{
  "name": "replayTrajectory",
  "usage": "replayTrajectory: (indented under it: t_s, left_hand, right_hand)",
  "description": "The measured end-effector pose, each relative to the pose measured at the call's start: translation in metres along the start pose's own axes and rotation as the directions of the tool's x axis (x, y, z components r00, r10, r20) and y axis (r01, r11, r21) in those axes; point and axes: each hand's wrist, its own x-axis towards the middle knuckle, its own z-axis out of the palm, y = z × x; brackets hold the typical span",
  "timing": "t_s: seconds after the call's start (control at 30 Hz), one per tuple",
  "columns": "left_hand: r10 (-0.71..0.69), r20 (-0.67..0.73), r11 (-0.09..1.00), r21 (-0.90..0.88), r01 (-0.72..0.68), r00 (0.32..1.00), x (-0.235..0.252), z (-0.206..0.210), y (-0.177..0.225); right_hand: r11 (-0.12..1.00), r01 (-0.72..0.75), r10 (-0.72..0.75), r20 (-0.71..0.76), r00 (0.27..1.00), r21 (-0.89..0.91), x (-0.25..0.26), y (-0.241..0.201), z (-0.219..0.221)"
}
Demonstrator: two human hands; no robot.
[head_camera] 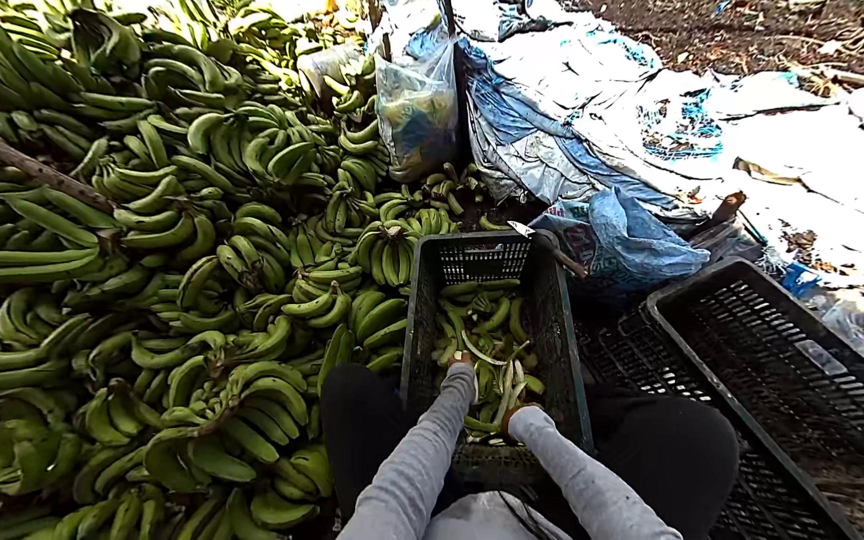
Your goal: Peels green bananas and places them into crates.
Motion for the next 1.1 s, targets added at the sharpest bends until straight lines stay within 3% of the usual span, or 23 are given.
replayTrajectory:
  t_s: [0.07,0.1,0.13,0.17,0.2,0.23,0.27,0.33,0.37,0.4,0.47,0.6,0.7,0.8,0.9,0.93,1.0,1.07,1.1]
  left_hand:
    - [0.188,0.2,0.981,0.009,-0.194,0.962,-0.038,0.031,0.026]
    - [0.343,0.347,0.936,-0.046,-0.349,0.873,-0.067,0.04,0.044]
    - [0.475,0.477,0.866,-0.103,-0.489,0.739,-0.094,0.044,0.061]
    - [0.56,0.555,0.787,-0.127,-0.603,0.614,-0.115,0.042,0.076]
    - [0.612,0.578,0.708,-0.098,-0.699,0.539,-0.123,0.036,0.088]
    - [0.625,0.556,0.645,0.027,-0.764,0.548,-0.118,0.028,0.095]
    - [0.573,0.52,0.622,0.228,-0.749,0.634,-0.099,0.019,0.098]
    - [0.3,0.373,0.635,0.609,-0.475,0.878,-0.03,0.012,0.09]
    - [0.151,0.265,0.649,0.7,-0.298,0.952,0.01,0.013,0.075]
    - [0.039,0.164,0.651,0.744,-0.15,0.986,0.049,0.018,0.055]
    - [-0.045,0.074,0.579,0.814,-0.034,0.996,0.101,0.026,0.014]
    - [0.131,0.139,0.376,0.909,-0.179,0.982,0.139,0.03,-0.023]
    - [0.083,0.121,0.466,0.873,-0.145,0.989,0.144,0.024,-0.002]
    - [0.001,-0.016,0.751,0.661,0.01,1.0,0.131,0.008,0.013]
    - [0.034,0.033,0.991,0.13,-0.038,0.999,0.097,-0.021,0.013]
    - [0.103,0.109,0.987,-0.132,-0.088,0.989,0.08,-0.03,0.009]
    - [0.298,0.173,0.821,-0.548,-0.159,0.939,0.038,-0.039,0.007]
    - [0.297,0.115,0.644,-0.758,-0.11,0.948,-0.004,-0.042,0.021]
    - [0.214,0.091,0.649,-0.758,-0.072,0.973,-0.02,-0.047,0.03]
  right_hand:
    - [0.995,-0.003,0.006,-0.029,1.0,0.101,-0.03,0.001,-0.009]
    - [0.992,0.02,-0.013,-0.058,0.998,0.124,-0.054,0.005,-0.016]
    - [0.991,0.033,-0.025,-0.068,0.997,0.131,-0.083,0.008,-0.024]
    - [0.989,0.043,-0.034,-0.064,0.997,0.14,-0.099,0.012,-0.033]
    - [0.987,0.058,-0.05,-0.055,0.997,0.148,-0.099,0.016,-0.041]
    - [0.982,0.069,-0.06,-0.053,0.997,0.174,-0.085,0.021,-0.046]
    - [0.968,0.056,-0.041,-0.064,0.997,0.246,-0.063,0.029,-0.05]
    - [0.891,-0.029,0.083,-0.099,0.992,0.454,-0.043,0.05,-0.06]
    - [0.837,-0.059,0.154,-0.131,0.979,0.544,-0.043,0.06,-0.066]
    - [0.792,-0.063,0.202,-0.163,0.966,0.608,-0.045,0.069,-0.072]
    - [0.73,-0.015,0.212,-0.206,0.955,0.683,-0.053,0.081,-0.084]
    - [0.667,0.13,0.131,-0.287,0.949,0.734,-0.053,0.078,-0.09]
    - [0.621,0.166,0.126,-0.306,0.944,0.766,-0.047,0.075,-0.091]
    - [0.57,0.256,0.163,-0.413,0.896,0.781,-0.046,0.079,-0.087]
    - [0.545,0.402,0.184,-0.573,0.799,0.736,-0.048,0.081,-0.087]
    - [0.561,0.431,0.185,-0.614,0.767,0.707,-0.048,0.08,-0.086]
    - [0.61,0.468,0.171,-0.684,0.709,0.639,-0.052,0.072,-0.088]
    - [0.666,0.486,0.128,-0.728,0.673,0.566,-0.065,0.055,-0.089]
    - [0.696,0.5,0.092,-0.754,0.65,0.516,-0.071,0.046,-0.088]
